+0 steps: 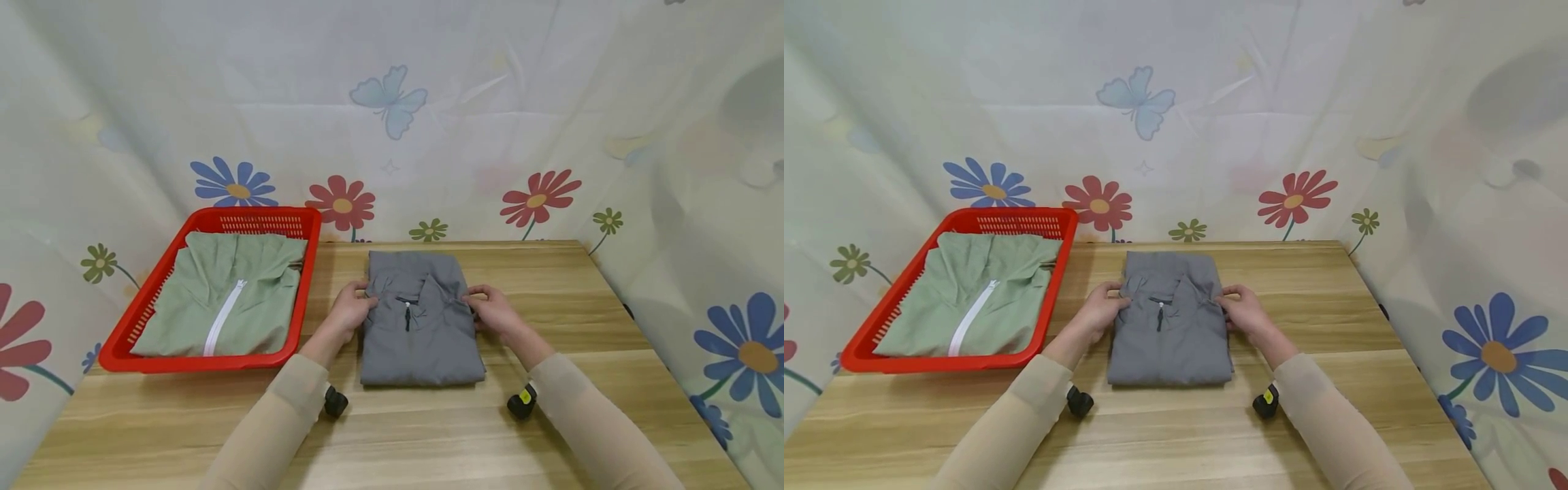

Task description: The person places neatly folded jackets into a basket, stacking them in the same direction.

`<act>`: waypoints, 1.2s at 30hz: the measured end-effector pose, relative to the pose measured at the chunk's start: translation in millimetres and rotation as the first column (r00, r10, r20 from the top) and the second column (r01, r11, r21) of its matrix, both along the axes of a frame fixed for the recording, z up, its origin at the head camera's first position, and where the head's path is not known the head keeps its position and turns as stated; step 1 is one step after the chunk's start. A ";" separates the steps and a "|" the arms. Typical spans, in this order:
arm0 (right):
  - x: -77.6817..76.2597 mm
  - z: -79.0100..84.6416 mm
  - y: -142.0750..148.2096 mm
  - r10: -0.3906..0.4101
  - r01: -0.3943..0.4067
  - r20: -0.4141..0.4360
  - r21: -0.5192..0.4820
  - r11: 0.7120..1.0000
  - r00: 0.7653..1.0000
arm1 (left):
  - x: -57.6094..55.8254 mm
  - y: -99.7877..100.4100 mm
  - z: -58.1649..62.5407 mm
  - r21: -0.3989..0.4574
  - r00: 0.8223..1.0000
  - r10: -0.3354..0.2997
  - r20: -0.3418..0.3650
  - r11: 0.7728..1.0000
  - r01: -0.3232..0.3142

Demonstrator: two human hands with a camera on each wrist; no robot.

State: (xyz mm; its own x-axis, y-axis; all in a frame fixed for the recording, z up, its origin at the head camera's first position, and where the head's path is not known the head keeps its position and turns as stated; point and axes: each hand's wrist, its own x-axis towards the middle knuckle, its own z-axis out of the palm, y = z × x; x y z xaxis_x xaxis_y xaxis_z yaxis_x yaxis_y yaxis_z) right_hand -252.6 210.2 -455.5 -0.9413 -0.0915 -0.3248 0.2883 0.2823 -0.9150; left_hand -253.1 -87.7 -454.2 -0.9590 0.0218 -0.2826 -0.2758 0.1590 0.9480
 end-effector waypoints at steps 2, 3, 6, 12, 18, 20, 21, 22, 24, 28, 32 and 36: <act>1.5 1.7 0.7 0.022 -0.022 0.013 -0.021 1.000 1.000 | -0.4 0.3 -1.5 -0.007 1.000 0.003 -0.003 1.000 -0.003; 2.4 2.7 1.4 0.036 -0.035 0.018 -0.031 0.999 0.999 | -0.6 0.4 -2.1 -0.009 1.000 0.003 -0.003 1.000 -0.003; 4.1 5.3 3.4 0.096 -0.094 0.025 -0.066 0.993 0.995 | -0.6 -0.3 -3.8 -0.011 1.000 0.003 -0.004 1.000 -0.003; 3.5 2.1 2.0 0.126 -0.127 -0.047 -0.015 0.992 0.991 | -1.1 -1.9 -5.4 -0.002 1.000 0.013 -0.007 1.000 -0.013; 3.3 -4.5 -1.2 0.070 -0.059 -0.143 0.078 0.995 0.987 | -1.0 -0.6 -7.2 0.009 1.000 0.022 -0.011 1.000 -0.022; 3.6 -4.9 -1.6 0.043 -0.032 -0.155 0.074 0.997 0.987 | -0.4 -0.2 -6.7 0.008 1.000 0.025 -0.015 1.000 -0.025; 3.8 -4.5 -1.8 0.033 -0.023 -0.159 0.065 0.998 0.987 | 0.0 0.1 -6.3 0.007 0.999 0.027 -0.018 1.000 -0.026; 4.2 -3.6 -2.2 0.024 -0.014 -0.163 0.059 0.998 0.986 | 0.4 0.2 -5.2 0.006 0.999 0.029 -0.020 1.000 -0.028; 4.7 -1.0 -3.4 0.006 0.001 -0.170 0.043 0.999 0.985 | 1.6 0.7 -2.9 0.004 0.999 0.027 -0.027 1.000 -0.027; 8.0 6.6 -5.6 -0.013 0.020 -0.189 0.032 0.999 0.982 | 4.6 2.7 5.3 0.002 0.999 0.024 -0.038 1.000 -0.024; 11.8 13.7 -6.7 -0.013 0.020 -0.201 0.031 0.999 0.980 | 7.7 4.2 12.4 0.008 0.999 0.027 -0.039 1.000 -0.027; 15.4 20.1 -7.6 -0.007 0.012 -0.202 0.024 1.000 0.979 | 10.9 3.8 17.8 -0.004 0.998 0.033 -0.046 0.999 -0.033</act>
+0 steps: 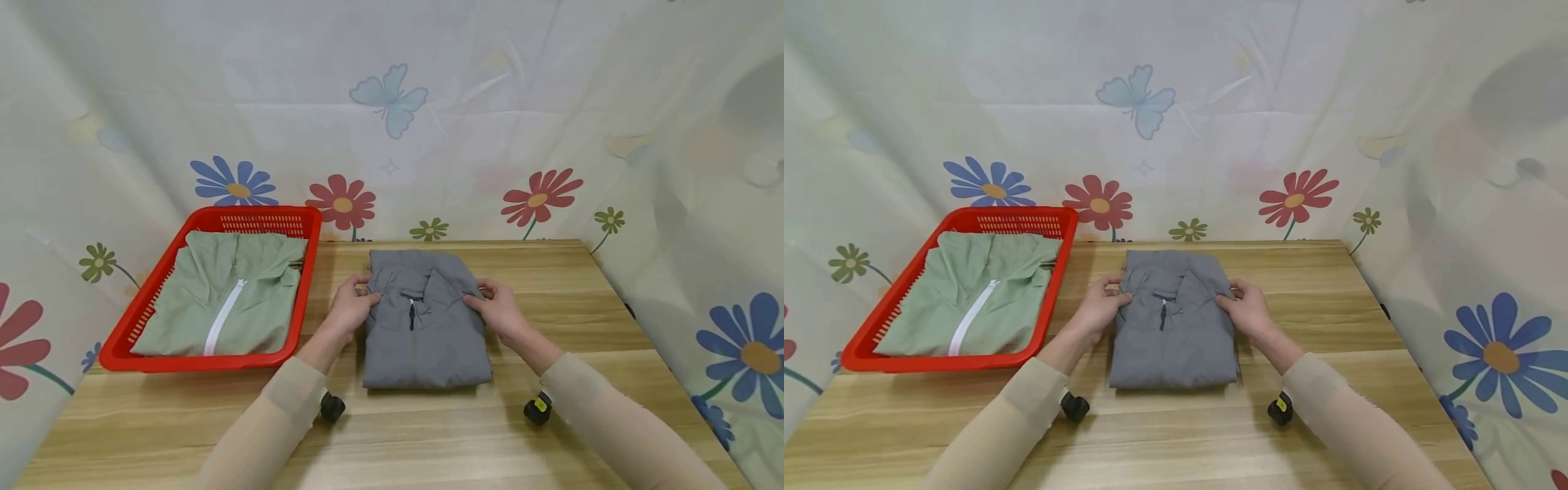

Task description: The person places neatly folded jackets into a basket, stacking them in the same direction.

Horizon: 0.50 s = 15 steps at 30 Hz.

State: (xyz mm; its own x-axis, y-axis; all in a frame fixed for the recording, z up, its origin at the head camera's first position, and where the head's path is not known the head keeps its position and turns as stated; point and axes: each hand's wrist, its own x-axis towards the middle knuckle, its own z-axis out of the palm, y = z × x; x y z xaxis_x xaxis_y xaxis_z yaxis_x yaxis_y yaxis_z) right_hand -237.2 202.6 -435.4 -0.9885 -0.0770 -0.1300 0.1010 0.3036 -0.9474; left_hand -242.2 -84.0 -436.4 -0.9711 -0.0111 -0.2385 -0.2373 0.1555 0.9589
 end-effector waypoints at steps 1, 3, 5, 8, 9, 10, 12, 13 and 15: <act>0.9 1.4 0.2 0.004 -0.004 0.001 -0.003 1.000 1.000 | 0.7 -0.2 1.4 -0.003 1.000 0.001 -0.004 1.000 -0.001; 2.1 3.3 0.9 0.012 -0.012 0.002 -0.018 1.000 1.000 | 2.7 -0.7 4.4 -0.008 1.000 -0.002 -0.012 1.000 0.002; 3.2 4.7 1.6 0.020 -0.020 0.003 -0.029 0.999 1.000 | 4.4 -1.9 6.9 -0.007 1.000 -0.007 -0.013 1.000 0.007; 4.9 8.7 1.5 0.031 -0.031 0.002 -0.040 0.999 1.000 | 7.3 -4.4 11.2 0.011 1.000 -0.012 -0.013 1.000 0.012; 5.7 10.5 0.9 0.033 -0.033 0.001 -0.040 0.999 0.999 | 8.0 -5.4 12.3 0.019 1.000 -0.012 -0.014 1.000 0.013; 6.7 12.6 0.1 0.036 -0.036 -0.001 -0.039 0.999 0.999 | 8.6 -6.5 13.2 0.025 1.000 -0.012 -0.016 1.000 0.012; 8.7 16.9 -1.9 0.039 -0.039 -0.007 -0.043 0.998 0.999 | 10.2 -8.6 15.1 0.034 1.000 -0.006 -0.021 0.999 0.007; 9.6 18.9 -2.9 0.039 -0.039 -0.010 -0.048 0.998 0.999 | 11.4 -9.7 16.0 0.039 1.000 -0.006 -0.023 0.999 0.007; 11.8 22.5 -4.7 0.042 -0.043 -0.013 -0.055 0.998 0.999 | 13.9 -12.2 17.9 0.049 1.000 -0.001 -0.019 0.999 0.002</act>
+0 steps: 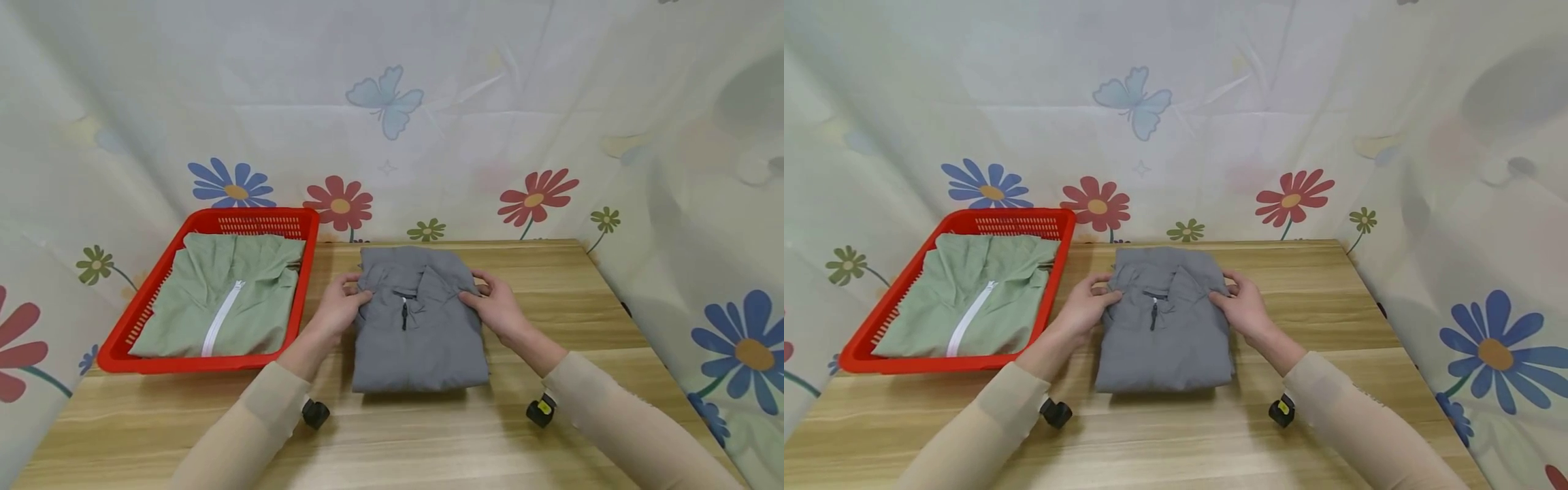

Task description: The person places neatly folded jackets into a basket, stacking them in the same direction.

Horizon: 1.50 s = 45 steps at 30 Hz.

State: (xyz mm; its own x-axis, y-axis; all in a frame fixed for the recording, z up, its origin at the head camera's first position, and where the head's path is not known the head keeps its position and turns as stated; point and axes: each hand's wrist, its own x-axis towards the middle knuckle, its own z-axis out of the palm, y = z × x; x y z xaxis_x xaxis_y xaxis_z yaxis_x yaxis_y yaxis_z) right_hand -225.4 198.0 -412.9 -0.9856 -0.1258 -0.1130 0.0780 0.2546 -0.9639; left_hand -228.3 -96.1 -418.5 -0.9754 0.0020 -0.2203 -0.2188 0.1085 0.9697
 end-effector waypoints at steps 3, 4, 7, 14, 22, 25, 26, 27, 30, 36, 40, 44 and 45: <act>2.6 5.2 -2.6 0.011 -0.011 -0.003 -0.008 1.000 1.000 | 4.9 -4.1 5.2 0.010 1.000 0.005 0.016 1.000 -0.005; 3.6 6.9 -3.3 0.016 -0.016 -0.005 -0.010 1.000 1.000 | 6.6 -5.2 7.4 0.015 1.000 0.005 0.020 1.000 -0.005; 6.1 12.1 -4.9 0.030 -0.030 -0.010 -0.015 0.999 0.999 | 11.0 -9.1 15.0 0.020 1.000 -0.001 0.025 1.000 0.000; 8.6 26.0 -12.0 0.053 -0.053 -0.031 -0.005 0.999 0.998 | 18.4 -23.3 31.8 -0.057 0.998 -0.061 -0.032 0.997 0.059; 7.4 50.0 -26.9 0.094 -0.094 -0.034 -0.023 0.995 0.995 | 23.4 -42.6 49.5 -0.113 0.993 -0.089 -0.083 0.990 0.079; 5.9 57.9 -33.1 0.114 -0.115 -0.034 -0.055 0.992 0.993 | 24.4 -50.0 56.4 -0.142 0.992 -0.094 -0.087 0.987 0.081; 5.0 59.6 -35.2 0.120 -0.122 -0.031 -0.067 0.990 0.992 | 24.8 -52.5 58.6 -0.152 0.992 -0.093 -0.084 0.985 0.079; 4.5 61.4 -37.5 0.127 -0.129 -0.031 -0.078 0.989 0.991 | 25.2 -54.9 60.8 -0.158 0.992 -0.093 -0.082 0.984 0.079; 3.3 65.9 -44.3 0.146 -0.147 -0.021 -0.110 0.983 0.989 | 25.5 -62.4 65.8 -0.156 0.993 -0.095 -0.064 0.984 0.084; -1.2 71.0 -60.7 0.143 -0.139 0.014 -0.141 0.980 0.990 | 23.9 -77.1 76.1 -0.150 0.992 -0.118 -0.052 0.983 0.109; -6.7 70.6 -76.9 0.150 -0.145 0.025 -0.154 0.977 0.988 | 22.3 -92.1 83.2 -0.172 0.989 -0.136 -0.066 0.977 0.123; -12.1 70.8 -91.7 0.151 -0.146 0.024 -0.149 0.978 0.988 | 18.9 -105.7 88.7 -0.211 0.986 -0.147 -0.080 0.969 0.127; -13.2 71.0 -94.9 0.149 -0.144 0.021 -0.144 0.979 0.989 | 17.4 -108.8 89.3 -0.221 0.985 -0.150 -0.080 0.967 0.129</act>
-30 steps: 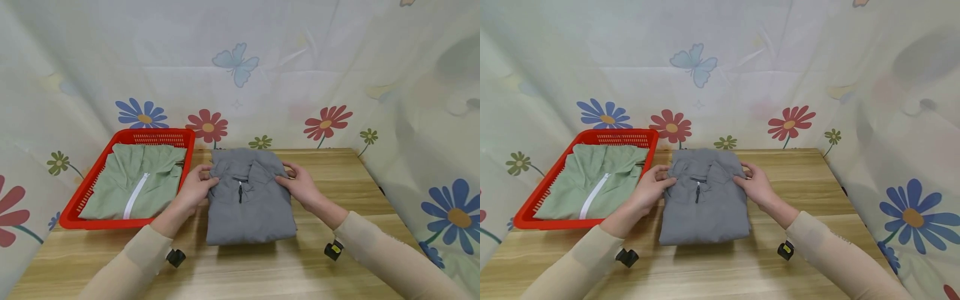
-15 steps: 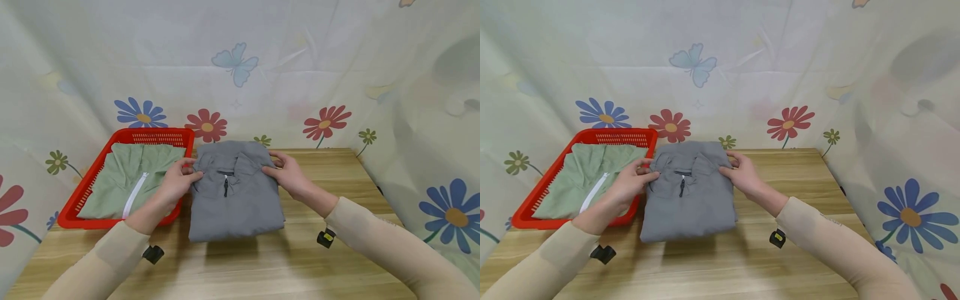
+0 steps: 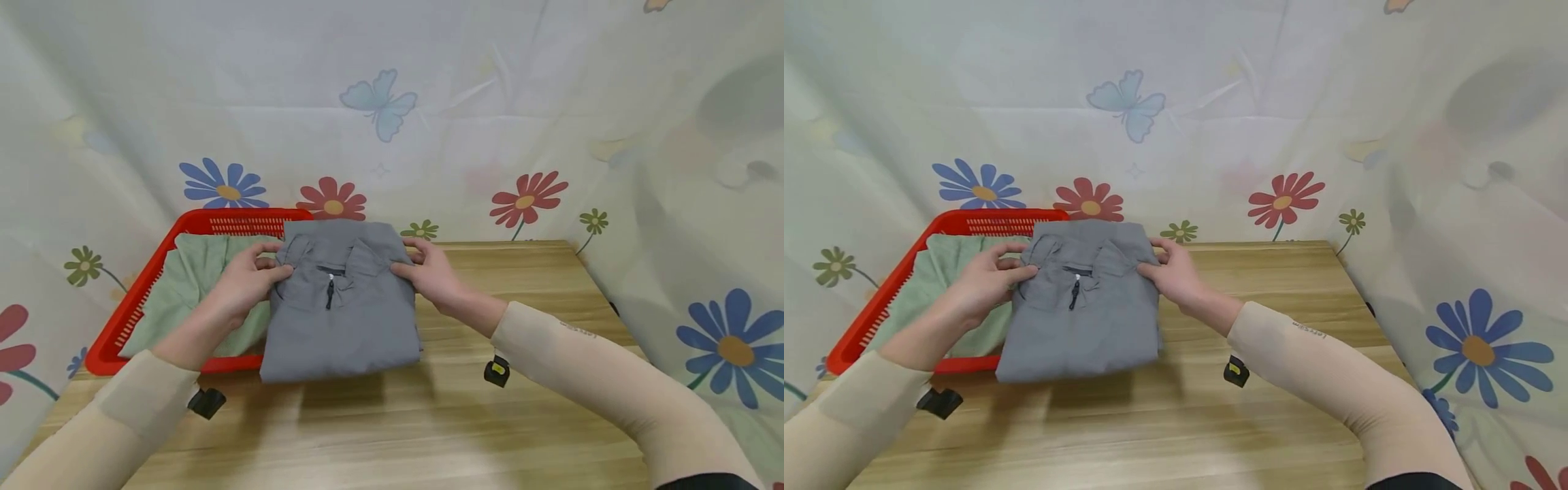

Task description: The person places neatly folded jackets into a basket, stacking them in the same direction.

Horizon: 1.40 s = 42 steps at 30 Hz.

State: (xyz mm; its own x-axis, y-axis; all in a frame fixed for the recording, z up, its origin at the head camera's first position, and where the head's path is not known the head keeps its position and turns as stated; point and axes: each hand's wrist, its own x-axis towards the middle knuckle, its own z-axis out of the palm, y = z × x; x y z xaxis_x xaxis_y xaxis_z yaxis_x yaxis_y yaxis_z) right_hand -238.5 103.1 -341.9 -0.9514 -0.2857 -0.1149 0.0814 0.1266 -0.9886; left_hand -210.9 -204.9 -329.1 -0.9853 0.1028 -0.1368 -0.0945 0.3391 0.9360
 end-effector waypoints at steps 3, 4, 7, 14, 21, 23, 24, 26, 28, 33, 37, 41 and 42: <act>-4.3 -0.1 -10.7 -0.004 0.004 0.000 -0.002 1.000 1.000 | -4.3 -12.4 -1.2 -0.029 1.000 -0.011 -0.003 1.000 0.011; -5.6 -0.6 -14.1 -0.005 0.005 0.002 -0.002 1.000 1.000 | -5.8 -16.6 -2.2 -0.045 1.000 -0.015 -0.006 0.999 0.014; -8.7 -2.1 -25.0 -0.003 0.003 0.005 -0.011 1.000 1.000 | -10.3 -28.0 -5.3 -0.084 1.000 -0.017 -0.017 0.996 0.016; -16.9 -10.4 -51.3 0.013 -0.013 -0.008 -0.044 0.999 1.000 | -22.1 -55.1 -9.1 -0.176 0.997 -0.045 -0.066 0.984 0.032; -26.9 -9.7 -76.6 0.019 -0.020 -0.026 -0.054 0.998 0.999 | -35.2 -87.6 -11.6 -0.194 0.998 -0.068 0.004 0.979 0.068; -30.7 -10.8 -83.9 0.016 -0.017 -0.022 -0.059 0.998 1.000 | -38.6 -96.9 -11.7 -0.209 0.997 -0.073 0.026 0.975 0.077; -32.1 -11.4 -87.4 0.016 -0.017 -0.021 -0.058 0.998 1.000 | -40.1 -101.1 -11.5 -0.219 0.997 -0.074 0.032 0.972 0.079; -34.1 -12.9 -94.3 0.016 -0.017 -0.020 -0.057 0.998 1.000 | -42.8 -108.5 -10.8 -0.244 0.996 -0.077 0.038 0.966 0.083; -35.0 -14.4 -100.3 0.016 -0.018 -0.026 -0.054 0.998 1.000 | -44.7 -114.8 -9.8 -0.262 0.995 -0.090 0.039 0.960 0.097; -36.7 -21.2 -112.1 0.007 -0.010 -0.044 -0.062 0.998 0.999 | -48.7 -130.6 -8.2 -0.299 0.990 -0.139 0.031 0.943 0.142; -37.8 -27.3 -119.8 0.004 -0.006 -0.023 -0.085 0.996 1.000 | -52.1 -142.3 -7.9 -0.325 0.985 -0.167 0.035 0.930 0.169; -39.0 -31.9 -128.0 0.037 -0.035 0.012 -0.140 0.989 0.999 | -55.3 -154.8 -9.1 -0.356 0.982 -0.183 0.050 0.915 0.189; -39.1 -32.7 -130.0 0.048 -0.044 0.020 -0.152 0.987 0.999 | -56.1 -158.1 -9.9 -0.359 0.981 -0.186 0.056 0.913 0.194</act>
State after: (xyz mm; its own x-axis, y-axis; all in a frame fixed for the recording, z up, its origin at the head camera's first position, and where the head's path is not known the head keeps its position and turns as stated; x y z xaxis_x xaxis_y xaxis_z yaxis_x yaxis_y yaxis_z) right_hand -277.7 -26.9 -374.6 -0.9345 -0.3448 -0.0887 0.1019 -0.0203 -0.9946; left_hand -267.0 -363.0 -339.0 -0.9487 0.2273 -0.2196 -0.0126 0.6670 0.7449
